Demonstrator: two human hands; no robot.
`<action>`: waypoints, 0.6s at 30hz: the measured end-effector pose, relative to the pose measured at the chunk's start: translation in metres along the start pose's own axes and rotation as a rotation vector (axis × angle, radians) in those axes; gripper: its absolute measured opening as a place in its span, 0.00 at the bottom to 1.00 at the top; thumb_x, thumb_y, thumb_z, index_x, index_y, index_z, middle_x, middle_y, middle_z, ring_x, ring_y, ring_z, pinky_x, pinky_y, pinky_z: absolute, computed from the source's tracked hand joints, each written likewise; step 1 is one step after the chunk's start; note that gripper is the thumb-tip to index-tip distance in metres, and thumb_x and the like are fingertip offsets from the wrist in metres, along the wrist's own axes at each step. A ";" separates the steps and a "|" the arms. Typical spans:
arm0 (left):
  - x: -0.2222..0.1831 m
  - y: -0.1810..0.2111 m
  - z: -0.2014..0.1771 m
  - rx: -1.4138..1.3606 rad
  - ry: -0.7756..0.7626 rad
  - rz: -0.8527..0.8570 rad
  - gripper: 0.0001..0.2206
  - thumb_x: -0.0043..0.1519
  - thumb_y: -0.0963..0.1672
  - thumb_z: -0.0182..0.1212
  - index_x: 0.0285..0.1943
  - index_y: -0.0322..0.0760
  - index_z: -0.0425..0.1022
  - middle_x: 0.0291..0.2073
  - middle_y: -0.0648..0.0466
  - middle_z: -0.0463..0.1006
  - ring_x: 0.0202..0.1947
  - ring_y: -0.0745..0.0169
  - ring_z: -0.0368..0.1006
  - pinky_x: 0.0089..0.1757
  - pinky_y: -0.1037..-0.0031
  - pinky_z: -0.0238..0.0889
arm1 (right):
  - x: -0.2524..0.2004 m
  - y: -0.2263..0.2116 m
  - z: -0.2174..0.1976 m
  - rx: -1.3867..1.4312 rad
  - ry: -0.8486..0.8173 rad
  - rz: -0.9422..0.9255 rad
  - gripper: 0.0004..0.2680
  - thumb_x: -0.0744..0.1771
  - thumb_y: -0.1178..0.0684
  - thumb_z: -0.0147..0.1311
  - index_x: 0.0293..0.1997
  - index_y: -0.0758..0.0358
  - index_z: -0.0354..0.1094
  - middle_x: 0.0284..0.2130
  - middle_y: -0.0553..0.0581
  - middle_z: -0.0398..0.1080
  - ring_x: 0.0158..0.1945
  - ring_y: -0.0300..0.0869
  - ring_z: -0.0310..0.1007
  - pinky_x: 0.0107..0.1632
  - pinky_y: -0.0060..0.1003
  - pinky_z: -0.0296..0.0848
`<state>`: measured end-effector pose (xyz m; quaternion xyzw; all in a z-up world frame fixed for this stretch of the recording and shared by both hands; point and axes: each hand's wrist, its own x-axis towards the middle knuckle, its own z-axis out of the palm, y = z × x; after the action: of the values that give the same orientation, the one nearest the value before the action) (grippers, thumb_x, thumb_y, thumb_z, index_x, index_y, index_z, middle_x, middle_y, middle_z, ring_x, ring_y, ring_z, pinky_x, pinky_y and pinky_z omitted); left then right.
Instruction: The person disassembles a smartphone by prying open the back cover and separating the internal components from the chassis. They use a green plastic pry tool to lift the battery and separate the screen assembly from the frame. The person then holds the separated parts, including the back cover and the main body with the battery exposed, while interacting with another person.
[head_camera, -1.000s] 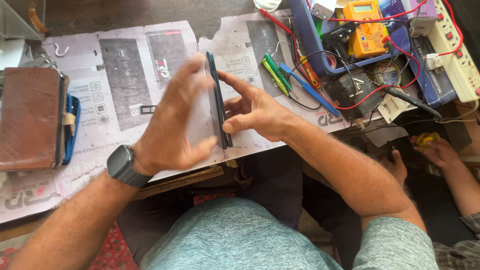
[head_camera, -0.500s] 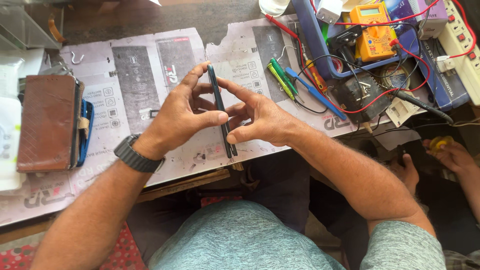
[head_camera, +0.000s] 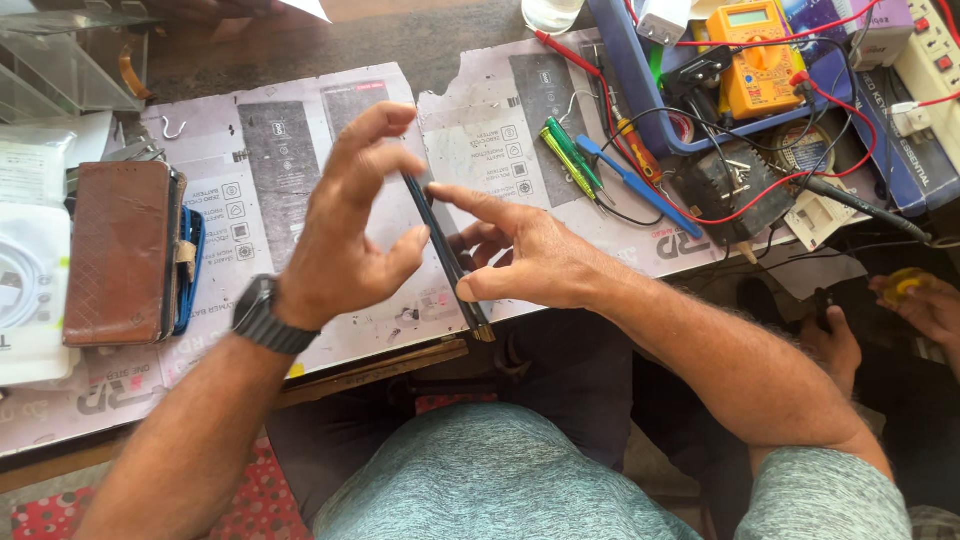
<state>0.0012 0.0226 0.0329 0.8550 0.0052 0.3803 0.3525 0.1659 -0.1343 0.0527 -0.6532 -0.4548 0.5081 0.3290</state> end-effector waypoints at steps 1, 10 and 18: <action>-0.001 0.002 -0.005 0.066 -0.060 0.042 0.19 0.51 0.38 0.65 0.51 0.35 0.69 0.64 0.43 0.64 0.64 0.40 0.67 0.62 0.54 0.67 | -0.001 0.002 -0.001 0.000 -0.008 -0.020 0.35 0.58 0.51 0.61 0.76 0.46 0.51 0.49 0.60 0.77 0.47 0.42 0.80 0.50 0.39 0.79; -0.009 0.004 -0.014 0.179 -0.211 0.107 0.10 0.58 0.39 0.74 0.42 0.37 0.75 0.55 0.49 0.71 0.52 0.52 0.74 0.45 0.67 0.74 | -0.004 0.004 -0.002 0.017 -0.074 0.026 0.34 0.57 0.51 0.60 0.74 0.48 0.55 0.47 0.59 0.79 0.44 0.43 0.78 0.48 0.37 0.76; -0.011 -0.006 -0.012 0.098 -0.281 0.062 0.10 0.59 0.39 0.73 0.41 0.40 0.74 0.50 0.51 0.73 0.49 0.56 0.76 0.44 0.72 0.77 | 0.001 0.008 -0.006 -0.092 -0.114 0.000 0.33 0.57 0.50 0.60 0.73 0.48 0.57 0.46 0.59 0.78 0.47 0.42 0.79 0.47 0.38 0.77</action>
<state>-0.0129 0.0311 0.0280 0.9157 -0.0521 0.2671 0.2957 0.1737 -0.1358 0.0468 -0.6377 -0.4956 0.5230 0.2725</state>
